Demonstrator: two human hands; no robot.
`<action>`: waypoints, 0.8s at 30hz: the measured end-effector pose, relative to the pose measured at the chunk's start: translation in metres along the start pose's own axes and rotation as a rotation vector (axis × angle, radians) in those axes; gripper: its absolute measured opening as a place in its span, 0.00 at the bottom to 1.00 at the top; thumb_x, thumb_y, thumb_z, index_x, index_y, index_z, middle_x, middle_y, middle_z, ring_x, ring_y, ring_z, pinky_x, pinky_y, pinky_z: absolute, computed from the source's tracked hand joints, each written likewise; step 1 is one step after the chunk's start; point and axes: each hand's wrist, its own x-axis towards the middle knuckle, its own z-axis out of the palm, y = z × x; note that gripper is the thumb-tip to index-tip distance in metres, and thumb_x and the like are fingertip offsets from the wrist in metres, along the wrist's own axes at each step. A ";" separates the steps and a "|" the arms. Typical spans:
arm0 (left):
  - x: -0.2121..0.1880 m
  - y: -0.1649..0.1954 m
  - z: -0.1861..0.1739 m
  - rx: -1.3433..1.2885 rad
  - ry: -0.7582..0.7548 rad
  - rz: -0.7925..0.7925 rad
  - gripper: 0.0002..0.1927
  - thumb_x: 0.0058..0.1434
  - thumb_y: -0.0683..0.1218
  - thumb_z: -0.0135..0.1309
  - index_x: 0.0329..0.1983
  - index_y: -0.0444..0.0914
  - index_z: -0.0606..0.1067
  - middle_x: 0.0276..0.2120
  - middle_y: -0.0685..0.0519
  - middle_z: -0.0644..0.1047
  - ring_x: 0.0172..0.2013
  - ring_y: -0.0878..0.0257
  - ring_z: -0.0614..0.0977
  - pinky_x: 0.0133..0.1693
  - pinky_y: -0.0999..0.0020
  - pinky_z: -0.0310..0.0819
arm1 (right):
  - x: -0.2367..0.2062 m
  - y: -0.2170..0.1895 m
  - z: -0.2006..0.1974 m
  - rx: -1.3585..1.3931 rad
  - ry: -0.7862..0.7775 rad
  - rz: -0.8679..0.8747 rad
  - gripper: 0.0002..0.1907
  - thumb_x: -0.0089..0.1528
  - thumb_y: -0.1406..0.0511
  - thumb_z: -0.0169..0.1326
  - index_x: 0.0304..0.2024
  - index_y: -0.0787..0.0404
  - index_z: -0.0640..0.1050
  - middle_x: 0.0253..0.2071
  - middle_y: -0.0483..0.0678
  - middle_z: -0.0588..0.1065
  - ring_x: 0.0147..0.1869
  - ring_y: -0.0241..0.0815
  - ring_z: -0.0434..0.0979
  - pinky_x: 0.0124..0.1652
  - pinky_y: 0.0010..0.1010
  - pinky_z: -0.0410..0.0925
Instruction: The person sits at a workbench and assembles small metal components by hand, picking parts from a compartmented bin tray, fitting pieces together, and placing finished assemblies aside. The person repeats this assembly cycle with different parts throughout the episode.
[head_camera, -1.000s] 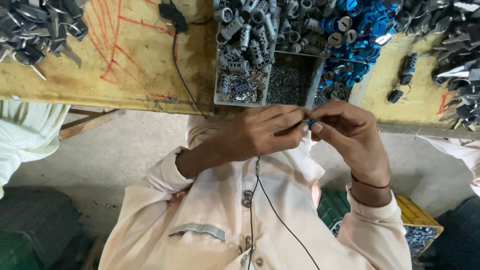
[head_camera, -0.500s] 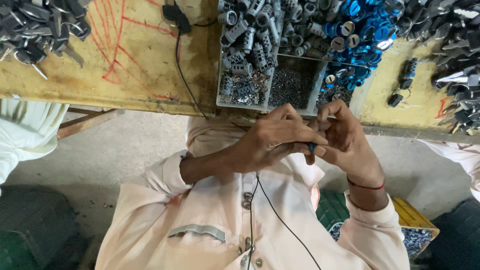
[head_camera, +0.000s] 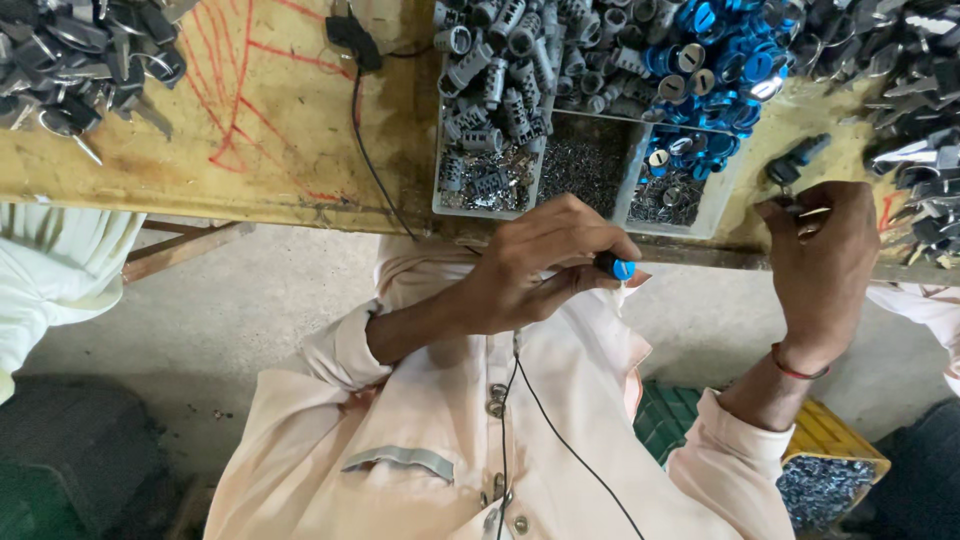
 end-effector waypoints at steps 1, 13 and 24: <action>0.000 0.000 0.001 0.014 -0.005 0.007 0.19 0.62 0.35 0.67 0.53 0.39 0.75 0.46 0.55 0.80 0.45 0.59 0.81 0.45 0.65 0.78 | -0.002 0.008 0.002 0.065 0.045 0.035 0.17 0.73 0.72 0.66 0.49 0.71 0.69 0.42 0.55 0.74 0.39 0.48 0.76 0.41 0.31 0.70; 0.000 -0.001 0.011 0.164 0.017 0.102 0.20 0.63 0.34 0.66 0.56 0.34 0.72 0.48 0.51 0.78 0.49 0.54 0.81 0.46 0.62 0.78 | -0.016 -0.127 -0.003 1.194 0.382 -0.020 0.16 0.67 0.72 0.61 0.53 0.63 0.68 0.40 0.51 0.77 0.28 0.36 0.79 0.26 0.26 0.70; -0.015 -0.002 0.009 0.260 0.045 0.143 0.22 0.63 0.31 0.64 0.59 0.30 0.71 0.49 0.44 0.76 0.50 0.47 0.80 0.48 0.56 0.77 | -0.036 -0.130 0.007 0.404 0.096 -0.465 0.27 0.63 0.79 0.66 0.60 0.62 0.70 0.50 0.57 0.76 0.49 0.49 0.82 0.41 0.31 0.75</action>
